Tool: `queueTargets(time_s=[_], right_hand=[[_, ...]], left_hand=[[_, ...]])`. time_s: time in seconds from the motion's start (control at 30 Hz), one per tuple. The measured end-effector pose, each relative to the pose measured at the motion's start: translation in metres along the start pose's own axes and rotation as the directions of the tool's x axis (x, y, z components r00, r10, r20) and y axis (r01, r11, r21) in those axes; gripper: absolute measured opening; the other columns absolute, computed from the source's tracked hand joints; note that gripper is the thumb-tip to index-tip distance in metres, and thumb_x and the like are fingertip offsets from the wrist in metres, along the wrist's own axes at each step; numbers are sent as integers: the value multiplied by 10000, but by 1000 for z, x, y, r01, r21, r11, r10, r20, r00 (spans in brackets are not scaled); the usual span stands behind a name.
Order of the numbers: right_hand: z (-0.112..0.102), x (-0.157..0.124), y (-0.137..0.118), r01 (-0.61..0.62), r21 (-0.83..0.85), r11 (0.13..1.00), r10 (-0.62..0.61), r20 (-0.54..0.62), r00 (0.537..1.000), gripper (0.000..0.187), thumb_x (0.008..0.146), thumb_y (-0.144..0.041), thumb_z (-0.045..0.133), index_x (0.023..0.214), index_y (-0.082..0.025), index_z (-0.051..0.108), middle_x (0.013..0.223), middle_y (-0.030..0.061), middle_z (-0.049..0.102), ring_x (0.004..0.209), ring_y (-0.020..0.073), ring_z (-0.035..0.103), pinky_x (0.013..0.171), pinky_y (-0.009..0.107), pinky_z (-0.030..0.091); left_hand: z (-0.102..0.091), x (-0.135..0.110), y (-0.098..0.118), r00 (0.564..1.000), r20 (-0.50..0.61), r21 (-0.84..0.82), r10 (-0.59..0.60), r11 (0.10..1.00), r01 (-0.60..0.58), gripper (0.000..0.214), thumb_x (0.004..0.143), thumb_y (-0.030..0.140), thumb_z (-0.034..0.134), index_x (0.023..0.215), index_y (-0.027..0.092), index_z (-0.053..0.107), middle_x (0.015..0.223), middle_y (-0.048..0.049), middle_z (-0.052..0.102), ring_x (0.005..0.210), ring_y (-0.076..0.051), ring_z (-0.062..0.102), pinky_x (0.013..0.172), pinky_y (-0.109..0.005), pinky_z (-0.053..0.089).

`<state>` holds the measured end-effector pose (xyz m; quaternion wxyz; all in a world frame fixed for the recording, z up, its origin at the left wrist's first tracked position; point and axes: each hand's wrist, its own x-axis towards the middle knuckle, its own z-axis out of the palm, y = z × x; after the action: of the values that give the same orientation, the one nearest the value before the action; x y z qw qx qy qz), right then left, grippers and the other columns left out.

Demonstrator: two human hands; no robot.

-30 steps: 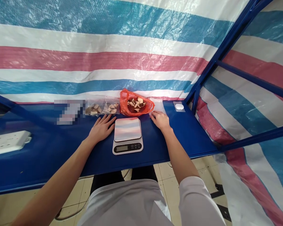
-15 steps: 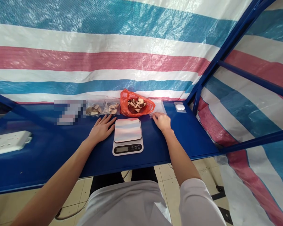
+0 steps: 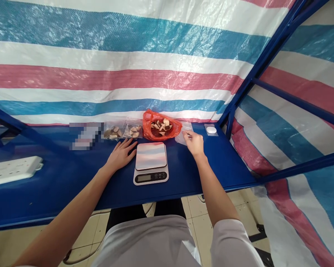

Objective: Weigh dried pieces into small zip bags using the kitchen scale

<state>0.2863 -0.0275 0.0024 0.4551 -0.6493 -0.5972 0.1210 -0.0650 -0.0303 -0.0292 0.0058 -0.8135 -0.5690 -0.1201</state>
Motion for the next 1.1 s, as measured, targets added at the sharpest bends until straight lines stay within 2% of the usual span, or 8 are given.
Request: queueTargets(time_s=[0.23,0.37,0.47,0.6,0.67,0.9,1.1], right_hand=[[14,-3,13,-16,-49,999,18,48,999,316,918,-435,564,1019,-235,786,997,47,808,919,245,764,897,351,587],[17,-8,18,51,-236,970,-7,184,983,289,941,-417,558,1100,-296,767,1149,19,780,1043,249,737,937,384,575],[15,-7,20,143,-337,931,-40,297,954,283,949,-430,576,1170,-352,734,1246,-19,744,1096,237,717,942,391,577],[10,2,23,323,-291,901,-177,433,884,288,978,-367,555,1219,-349,712,1327,-38,700,1210,200,663,1007,354,548],[7,8,26,371,-274,887,-205,485,850,298,985,-341,547,1236,-335,707,1353,-30,684,1242,200,645,1023,358,540],[4,25,37,413,-216,885,-250,528,811,289,979,-246,541,1171,-332,739,1338,-40,694,1252,184,643,1049,354,529],[4,34,43,428,-242,871,-253,525,813,308,966,-202,543,1125,-351,761,1301,-45,715,1233,208,661,1022,379,552]], left_hand=[[1,-1,-1,1000,-23,-17,15,1000,-16,519,993,418,411,1433,201,581,1565,-117,470,1477,-318,408,1223,-525,299],[1,-1,-2,1000,-23,-31,12,999,-13,514,989,418,411,1427,216,588,1562,-108,476,1474,-320,412,1222,-534,298],[1,-1,-2,1000,-18,-32,10,999,-10,524,990,419,409,1436,205,579,1568,-112,468,1478,-324,404,1225,-530,292],[1,-1,-2,1000,-21,-44,12,999,-13,526,989,424,414,1434,199,582,1563,-115,475,1478,-328,403,1226,-530,291],[2,-1,-2,1000,-24,-40,10,999,-11,519,990,423,413,1431,209,586,1564,-108,476,1480,-324,401,1227,-530,290],[1,-1,-2,1000,-19,-22,14,1000,-15,534,998,428,381,1437,196,577,1569,-107,469,1485,-315,394,1232,-519,282],[1,-1,-2,1000,-12,-31,6,999,-6,528,993,427,388,1434,211,580,1571,-93,469,1490,-305,387,1240,-504,271]])
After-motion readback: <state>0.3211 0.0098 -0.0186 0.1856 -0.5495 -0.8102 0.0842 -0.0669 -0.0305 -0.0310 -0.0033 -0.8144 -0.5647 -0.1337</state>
